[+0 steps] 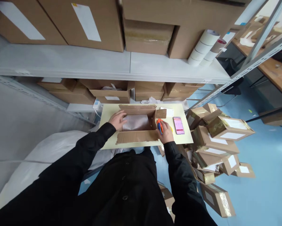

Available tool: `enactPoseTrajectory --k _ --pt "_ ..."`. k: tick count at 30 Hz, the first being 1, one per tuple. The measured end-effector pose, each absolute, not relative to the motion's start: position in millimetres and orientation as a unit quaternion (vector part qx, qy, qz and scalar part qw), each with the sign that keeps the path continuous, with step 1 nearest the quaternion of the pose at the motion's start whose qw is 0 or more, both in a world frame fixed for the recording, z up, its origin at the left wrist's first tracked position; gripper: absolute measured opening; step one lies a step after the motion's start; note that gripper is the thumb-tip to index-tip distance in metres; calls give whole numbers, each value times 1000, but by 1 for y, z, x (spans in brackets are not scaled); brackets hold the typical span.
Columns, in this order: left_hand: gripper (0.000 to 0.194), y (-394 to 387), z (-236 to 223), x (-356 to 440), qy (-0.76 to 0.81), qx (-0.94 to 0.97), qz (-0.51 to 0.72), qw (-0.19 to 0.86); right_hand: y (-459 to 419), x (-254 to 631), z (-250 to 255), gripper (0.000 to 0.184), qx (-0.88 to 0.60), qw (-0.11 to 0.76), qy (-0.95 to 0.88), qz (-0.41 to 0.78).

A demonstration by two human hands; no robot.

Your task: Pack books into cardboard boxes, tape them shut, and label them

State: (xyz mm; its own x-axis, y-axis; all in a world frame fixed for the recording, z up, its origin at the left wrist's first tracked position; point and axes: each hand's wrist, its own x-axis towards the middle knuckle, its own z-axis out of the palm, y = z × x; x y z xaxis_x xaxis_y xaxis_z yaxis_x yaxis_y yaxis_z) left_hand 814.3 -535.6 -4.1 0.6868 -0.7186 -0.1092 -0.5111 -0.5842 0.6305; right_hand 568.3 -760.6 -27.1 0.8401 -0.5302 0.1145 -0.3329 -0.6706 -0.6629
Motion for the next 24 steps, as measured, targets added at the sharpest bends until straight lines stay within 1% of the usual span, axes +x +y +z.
enactPoseTrajectory --k 2,3,4,5,7,8,10,12,14,16,20,24 --pt "57 -503 -1 808 -186 900 -122 375 -776 578 -38 66 -862 379 308 -138" --pt "66 -488 -2 802 -72 901 -143 402 -784 583 -43 73 -834 415 342 -123" --pt "71 -475 -5 795 39 888 -189 417 -791 588 -48 79 -800 456 373 -110" --pt "72 -464 -8 788 102 874 -227 417 -797 593 -51 84 -763 499 398 -104" --pt "64 -454 -16 773 178 824 -314 438 -807 605 -55 85 -689 573 429 -117" --pt "58 -453 -20 767 200 785 -350 471 -810 610 -56 82 -658 599 436 -133" --pt "45 -459 -26 759 252 683 -399 558 -815 622 -55 71 -616 635 437 -160" --pt "34 -469 -29 757 285 607 -407 620 -816 633 -53 55 -597 657 429 -169" --pt "28 -479 -31 760 295 596 -392 636 -816 642 -51 40 -595 661 425 -172" --pt "23 -484 -33 764 305 596 -376 640 -815 648 -50 32 -609 647 424 -174" --pt "16 -488 -33 770 327 581 -351 657 -809 656 -46 27 -681 572 422 -176" --pt "20 -491 -29 774 346 559 -334 676 -798 660 -38 23 -750 490 400 -191"
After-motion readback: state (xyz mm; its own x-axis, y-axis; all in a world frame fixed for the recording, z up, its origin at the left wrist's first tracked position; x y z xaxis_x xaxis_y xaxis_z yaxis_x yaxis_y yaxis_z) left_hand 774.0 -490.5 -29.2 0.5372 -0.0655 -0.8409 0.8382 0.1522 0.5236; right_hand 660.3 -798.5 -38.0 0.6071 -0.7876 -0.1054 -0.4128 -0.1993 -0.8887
